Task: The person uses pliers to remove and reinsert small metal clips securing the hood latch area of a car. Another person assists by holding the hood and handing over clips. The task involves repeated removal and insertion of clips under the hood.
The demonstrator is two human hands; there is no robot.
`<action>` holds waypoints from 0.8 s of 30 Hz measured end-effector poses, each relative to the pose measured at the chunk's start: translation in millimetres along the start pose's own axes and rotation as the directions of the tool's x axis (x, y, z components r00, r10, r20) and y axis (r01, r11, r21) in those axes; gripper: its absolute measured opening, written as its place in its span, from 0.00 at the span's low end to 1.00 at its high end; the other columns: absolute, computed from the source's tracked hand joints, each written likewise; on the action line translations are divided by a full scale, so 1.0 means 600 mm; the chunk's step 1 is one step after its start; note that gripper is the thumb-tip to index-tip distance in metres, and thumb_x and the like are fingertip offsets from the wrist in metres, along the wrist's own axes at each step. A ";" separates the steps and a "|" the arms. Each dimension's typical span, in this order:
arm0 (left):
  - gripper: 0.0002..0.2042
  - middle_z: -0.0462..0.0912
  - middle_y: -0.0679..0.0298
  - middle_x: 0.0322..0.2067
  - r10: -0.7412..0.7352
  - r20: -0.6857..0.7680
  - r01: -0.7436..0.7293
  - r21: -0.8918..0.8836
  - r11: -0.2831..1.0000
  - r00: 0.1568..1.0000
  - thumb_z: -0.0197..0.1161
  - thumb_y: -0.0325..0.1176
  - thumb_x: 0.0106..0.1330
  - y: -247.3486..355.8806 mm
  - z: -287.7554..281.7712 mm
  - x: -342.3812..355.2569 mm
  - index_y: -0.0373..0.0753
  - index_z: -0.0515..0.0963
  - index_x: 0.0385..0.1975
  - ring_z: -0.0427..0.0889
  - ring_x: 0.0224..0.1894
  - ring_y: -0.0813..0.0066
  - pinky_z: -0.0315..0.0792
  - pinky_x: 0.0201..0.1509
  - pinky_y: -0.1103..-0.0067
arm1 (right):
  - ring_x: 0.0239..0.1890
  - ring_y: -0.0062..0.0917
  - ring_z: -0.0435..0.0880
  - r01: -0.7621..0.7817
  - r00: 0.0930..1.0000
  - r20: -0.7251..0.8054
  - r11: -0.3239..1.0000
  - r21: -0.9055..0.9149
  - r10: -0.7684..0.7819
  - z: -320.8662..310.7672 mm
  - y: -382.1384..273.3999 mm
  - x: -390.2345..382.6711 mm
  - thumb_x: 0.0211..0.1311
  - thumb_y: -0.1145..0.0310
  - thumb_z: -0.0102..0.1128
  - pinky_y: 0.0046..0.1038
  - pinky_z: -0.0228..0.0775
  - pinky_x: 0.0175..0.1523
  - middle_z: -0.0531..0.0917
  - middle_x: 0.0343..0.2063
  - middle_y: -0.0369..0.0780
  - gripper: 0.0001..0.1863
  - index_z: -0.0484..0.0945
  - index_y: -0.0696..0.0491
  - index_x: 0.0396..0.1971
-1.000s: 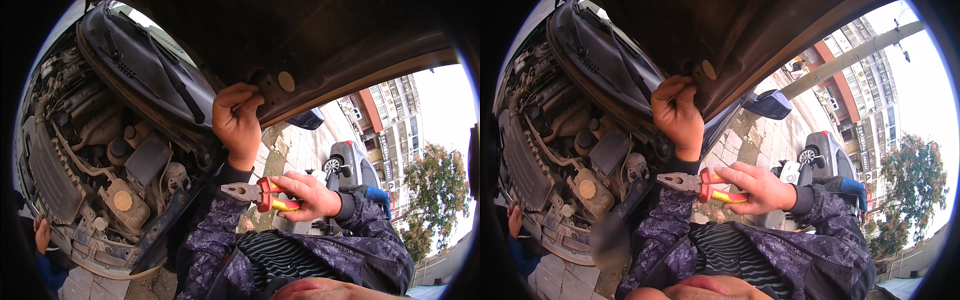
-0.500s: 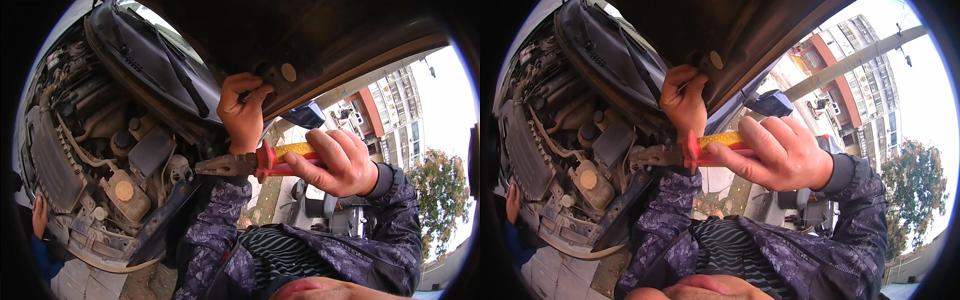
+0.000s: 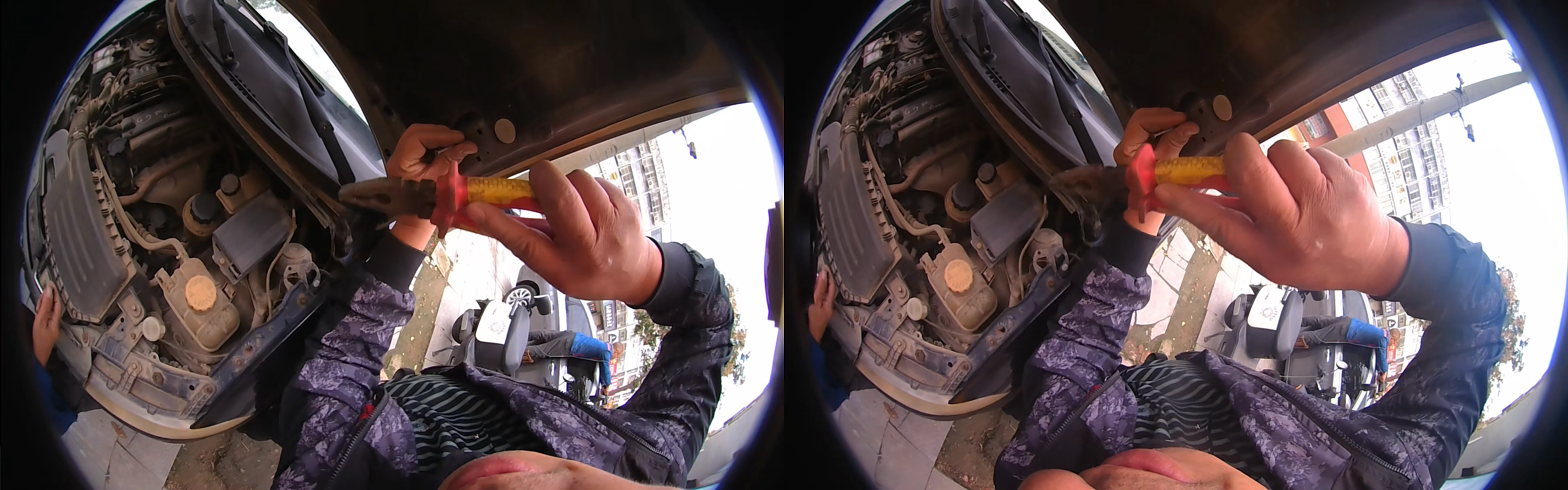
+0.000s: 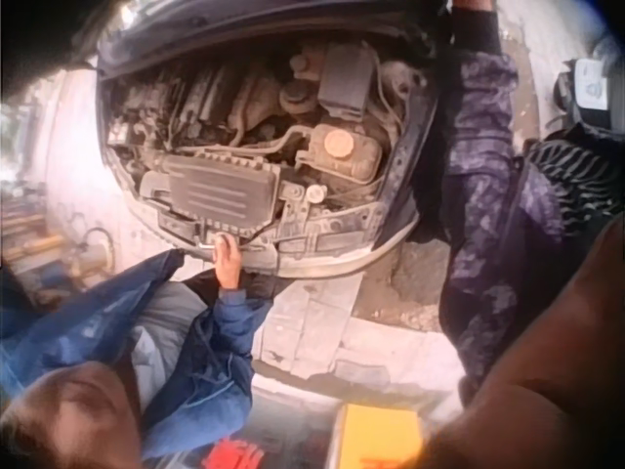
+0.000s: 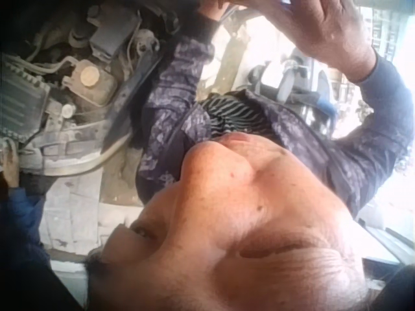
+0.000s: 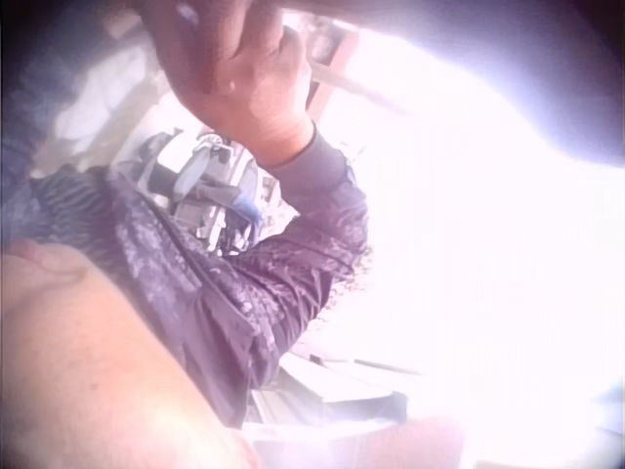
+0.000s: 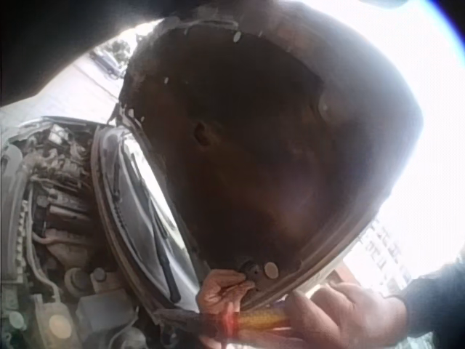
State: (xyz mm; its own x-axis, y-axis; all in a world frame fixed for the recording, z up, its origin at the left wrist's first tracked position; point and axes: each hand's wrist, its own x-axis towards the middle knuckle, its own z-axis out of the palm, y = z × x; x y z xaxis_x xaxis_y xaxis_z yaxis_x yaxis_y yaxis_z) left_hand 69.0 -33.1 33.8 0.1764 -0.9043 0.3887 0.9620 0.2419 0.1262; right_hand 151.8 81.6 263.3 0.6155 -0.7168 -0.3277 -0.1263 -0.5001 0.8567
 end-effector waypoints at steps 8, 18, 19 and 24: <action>0.09 0.87 0.65 0.41 0.001 0.011 -0.002 0.053 0.999 1.000 0.79 0.19 0.65 0.000 -0.004 -0.003 0.37 0.86 0.40 0.87 0.41 0.77 0.82 0.46 0.80 | 0.34 0.22 0.76 -0.005 0.988 0.153 0.999 -0.034 0.010 -0.018 -0.015 0.024 0.65 0.67 0.74 0.20 0.74 0.31 0.76 0.44 0.39 0.37 0.78 0.34 0.75; 0.11 0.87 0.65 0.41 0.026 0.018 -0.025 -0.027 0.999 1.000 0.79 0.16 0.61 -0.012 -0.003 -0.001 0.36 0.86 0.40 0.89 0.41 0.76 0.83 0.46 0.80 | 0.34 0.23 0.77 0.109 0.990 0.088 0.994 -0.017 -0.108 -0.022 -0.004 0.030 0.65 0.62 0.73 0.22 0.73 0.30 0.75 0.42 0.38 0.29 0.84 0.37 0.68; 0.11 0.87 0.65 0.40 -0.022 0.019 0.023 -0.094 0.995 1.000 0.79 0.15 0.61 -0.010 -0.003 -0.003 0.36 0.86 0.40 0.89 0.41 0.76 0.84 0.46 0.81 | 0.34 0.23 0.77 0.063 0.988 0.142 0.998 -0.015 -0.060 -0.025 -0.003 0.033 0.65 0.62 0.73 0.22 0.74 0.30 0.76 0.42 0.39 0.28 0.85 0.38 0.67; 0.11 0.88 0.64 0.39 0.036 0.016 -0.038 0.102 0.994 0.999 0.76 0.14 0.64 -0.005 -0.001 -0.001 0.34 0.86 0.41 0.90 0.39 0.77 0.84 0.45 0.82 | 0.32 0.21 0.76 0.074 0.980 0.188 0.997 -0.004 -0.072 -0.029 0.004 0.049 0.65 0.59 0.76 0.19 0.71 0.28 0.77 0.43 0.42 0.24 0.90 0.43 0.62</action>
State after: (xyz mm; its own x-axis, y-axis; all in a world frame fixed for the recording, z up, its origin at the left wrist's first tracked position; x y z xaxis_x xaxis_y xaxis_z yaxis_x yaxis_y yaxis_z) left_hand 65.8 -33.4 32.8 0.2079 -0.8892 0.4074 0.9284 0.3106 0.2040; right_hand 183.1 67.7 263.0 0.4657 -0.7576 -0.4573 -0.0772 -0.5496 0.8318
